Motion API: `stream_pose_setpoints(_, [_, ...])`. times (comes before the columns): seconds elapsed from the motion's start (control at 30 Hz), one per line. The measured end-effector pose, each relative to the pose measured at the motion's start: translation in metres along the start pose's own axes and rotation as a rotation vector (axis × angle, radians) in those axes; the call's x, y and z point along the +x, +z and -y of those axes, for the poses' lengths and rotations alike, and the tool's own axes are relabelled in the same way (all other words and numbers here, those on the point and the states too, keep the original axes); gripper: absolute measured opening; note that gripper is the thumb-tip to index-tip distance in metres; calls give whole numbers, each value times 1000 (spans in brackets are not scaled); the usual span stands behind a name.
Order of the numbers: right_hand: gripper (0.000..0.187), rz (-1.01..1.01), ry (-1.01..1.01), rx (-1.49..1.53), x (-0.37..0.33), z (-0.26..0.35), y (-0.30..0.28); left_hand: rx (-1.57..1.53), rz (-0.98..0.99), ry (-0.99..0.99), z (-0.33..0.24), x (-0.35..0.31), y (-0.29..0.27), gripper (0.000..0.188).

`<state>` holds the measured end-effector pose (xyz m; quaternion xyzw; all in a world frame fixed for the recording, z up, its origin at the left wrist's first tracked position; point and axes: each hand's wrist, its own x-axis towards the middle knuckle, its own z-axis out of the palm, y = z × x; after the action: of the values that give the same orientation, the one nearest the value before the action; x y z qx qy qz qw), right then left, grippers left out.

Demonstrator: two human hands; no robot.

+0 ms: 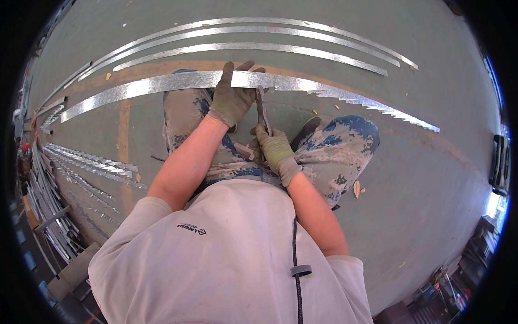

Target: The person kneels on the floor and uses tin snips to cut long metal strips into smaller pieces. They repeatedly position the snips, cut, and place the resulting pieces on the floor.

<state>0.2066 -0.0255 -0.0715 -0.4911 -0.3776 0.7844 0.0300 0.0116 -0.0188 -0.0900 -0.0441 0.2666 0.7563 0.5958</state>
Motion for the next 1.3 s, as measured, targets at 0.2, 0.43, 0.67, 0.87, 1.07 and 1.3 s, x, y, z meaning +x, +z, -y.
stream_pose_setpoints(0.2, [35,141,5,154,-3,-1,-8,-5,-11,-3,-2,0,4,63])
stream_pose_setpoints(0.43, [44,702,7,712,-1,-13,-10,1,21,40,0,-1,7,60])
stream_pose_setpoints(0.67, [43,535,66,603,-4,-10,-13,222,-11,-272,13,2,-8,62])
stream_pose_setpoints(0.87, [42,445,95,489,-1,-2,-16,208,-90,-437,32,-1,0,68])
stream_pose_setpoints(1.07, [41,475,100,445,4,-2,-23,159,-31,-578,31,3,14,75])
stream_pose_setpoints(1.3, [35,321,62,455,1,-6,-10,105,-19,-503,40,-10,21,55])
